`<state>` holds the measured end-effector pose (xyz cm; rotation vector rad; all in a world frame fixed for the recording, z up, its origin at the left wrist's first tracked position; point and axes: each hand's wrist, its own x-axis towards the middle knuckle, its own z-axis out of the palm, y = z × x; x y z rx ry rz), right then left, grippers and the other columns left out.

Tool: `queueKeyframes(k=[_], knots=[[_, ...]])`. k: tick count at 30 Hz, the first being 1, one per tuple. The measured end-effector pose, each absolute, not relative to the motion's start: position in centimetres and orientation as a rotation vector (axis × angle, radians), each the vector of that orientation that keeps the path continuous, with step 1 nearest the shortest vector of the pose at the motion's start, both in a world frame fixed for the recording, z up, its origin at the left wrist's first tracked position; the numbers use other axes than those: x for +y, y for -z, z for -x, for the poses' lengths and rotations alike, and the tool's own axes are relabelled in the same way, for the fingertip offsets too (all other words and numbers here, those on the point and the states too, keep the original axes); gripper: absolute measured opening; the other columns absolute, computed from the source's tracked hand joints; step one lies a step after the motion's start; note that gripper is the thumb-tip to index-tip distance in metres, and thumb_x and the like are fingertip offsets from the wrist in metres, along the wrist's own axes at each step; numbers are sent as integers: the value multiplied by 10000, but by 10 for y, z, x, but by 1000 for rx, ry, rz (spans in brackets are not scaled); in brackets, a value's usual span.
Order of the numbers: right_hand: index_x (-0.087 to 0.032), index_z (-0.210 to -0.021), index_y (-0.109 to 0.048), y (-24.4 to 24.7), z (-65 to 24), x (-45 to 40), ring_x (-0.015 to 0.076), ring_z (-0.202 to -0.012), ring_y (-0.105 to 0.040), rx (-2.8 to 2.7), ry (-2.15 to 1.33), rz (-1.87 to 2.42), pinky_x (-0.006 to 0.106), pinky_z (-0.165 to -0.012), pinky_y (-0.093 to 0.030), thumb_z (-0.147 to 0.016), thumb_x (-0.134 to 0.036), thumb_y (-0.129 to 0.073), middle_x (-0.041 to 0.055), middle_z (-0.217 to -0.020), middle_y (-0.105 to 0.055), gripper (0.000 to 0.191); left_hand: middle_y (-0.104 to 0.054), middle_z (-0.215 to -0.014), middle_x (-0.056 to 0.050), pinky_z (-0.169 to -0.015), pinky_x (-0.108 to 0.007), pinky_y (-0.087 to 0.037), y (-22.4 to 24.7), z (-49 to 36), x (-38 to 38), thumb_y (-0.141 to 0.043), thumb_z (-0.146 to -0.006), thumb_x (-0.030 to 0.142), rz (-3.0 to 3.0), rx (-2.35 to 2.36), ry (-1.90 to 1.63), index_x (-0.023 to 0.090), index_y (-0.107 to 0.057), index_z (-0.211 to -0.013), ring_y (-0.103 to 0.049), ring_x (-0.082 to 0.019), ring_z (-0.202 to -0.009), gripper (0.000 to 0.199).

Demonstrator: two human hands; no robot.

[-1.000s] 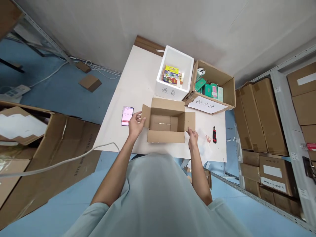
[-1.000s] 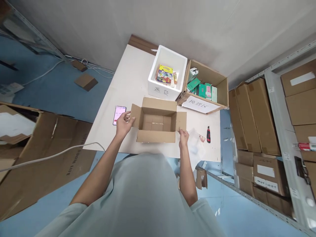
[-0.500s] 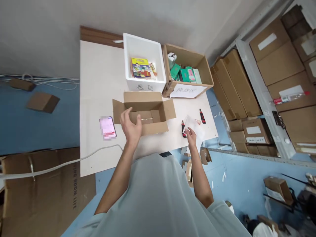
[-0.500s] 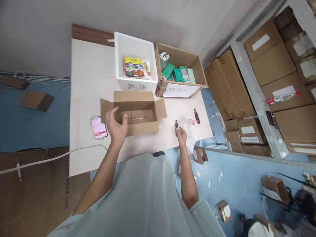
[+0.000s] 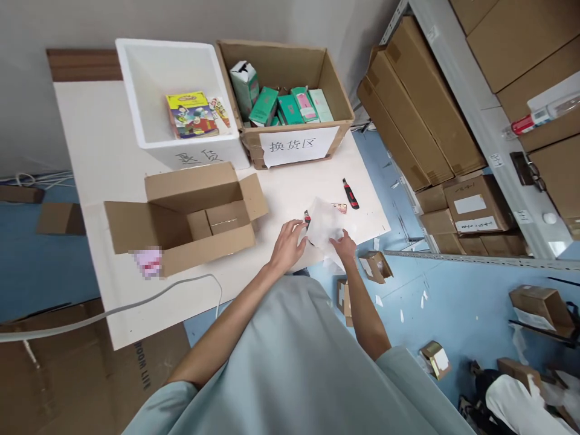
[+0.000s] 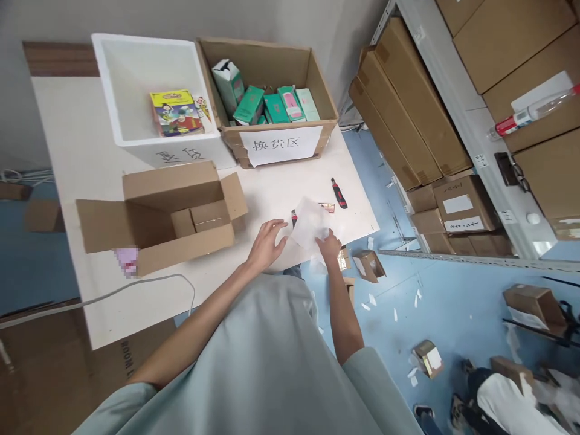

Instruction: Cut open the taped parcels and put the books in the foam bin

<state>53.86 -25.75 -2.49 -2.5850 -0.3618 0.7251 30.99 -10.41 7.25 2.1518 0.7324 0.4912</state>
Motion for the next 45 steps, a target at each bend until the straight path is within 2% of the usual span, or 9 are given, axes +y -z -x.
queueKeyframes(k=[4,9,15,21,27,31,35,39,45], knots=[[-123,-1523,-641,50,-558,-244,350,-1307,-739,-706,-752,2704,456,-1218,-417,-947,-374,-869,255,-1337,-802,668,-658,-1532,-186,-1263,-607,-538,-40,-359,-115,-624,-1035,184,-2174,769,-264,212,-691,-1471,-609,-394,-1463,442],[-158,-1284,-764,64,-560,-240,281,-1277,-718,-959,-843,2571,413,-1241,-391,-1082,-238,-646,194,-1310,-816,247,-634,-1580,-190,-1298,-616,-512,-11,-386,-131,-668,-1003,188,-2172,848,-156,215,-620,-1591,-601,-397,-1490,591],[-190,-1196,-793,40,-547,-252,289,-1254,-701,-1246,-814,2265,442,-1283,-409,-1137,-277,-575,152,-1233,-811,242,-365,-1862,-184,-1355,-653,-436,0,-398,-128,-765,-890,127,-2196,811,-10,243,-488,-1746,-364,-434,-1715,907],[-232,-1240,-803,-5,-557,-252,296,-1220,-744,-1177,-593,1947,448,-1160,-558,-1166,-369,-523,134,-1244,-806,321,-591,-1703,-149,-1374,-597,-433,-19,-405,-108,-739,-995,236,-2169,749,-80,262,-777,-1436,-506,-382,-1636,443],[-263,-1214,-812,-60,-576,-214,275,-1276,-760,-1139,-532,1738,440,-1165,-594,-1143,-411,-583,113,-1306,-810,282,-678,-1607,-163,-1224,-505,-573,-57,-424,-88,-673,-998,255,-1967,759,-355,229,-752,-1219,-698,-344,-1444,236],[-287,-1359,-774,-111,-575,-189,273,-1370,-728,-1172,-510,1637,480,-1250,-564,-1145,-441,-610,103,-1395,-785,310,-808,-1312,-103,-1107,-414,-619,-96,-434,-73,-633,-990,265,-1760,808,-585,234,-675,-1136,-791,-275,-1209,155],[-321,-1670,-552,-143,-570,-173,303,-1505,-648,-1125,-464,1615,569,-1332,-492,-1046,-551,-792,109,-1575,-698,707,-790,-1077,-47,-961,-352,-647,-136,-424,-50,-711,-1008,400,-1584,845,-847,240,-638,-1103,-794,-241,-1077,200],[-272,-1739,-460,-139,-556,-160,366,-1558,-588,-1153,-451,1700,627,-1359,-433,-901,-556,-930,157,-1627,-660,1003,-782,-1090,-39,-914,-321,-650,-168,-388,-22,-780,-1002,483,-1472,862,-1060,240,-632,-1101,-788,-225,-1064,301],[-272,-1520,-611,-141,-499,-133,331,-1308,-723,-1085,-480,1748,549,-1239,-529,-990,-349,-687,112,-1308,-799,541,-788,-1162,-41,-986,-341,-646,-193,-301,13,-790,-982,394,-1470,964,-1237,223,-654,-1155,-783,-232,-1123,279]])
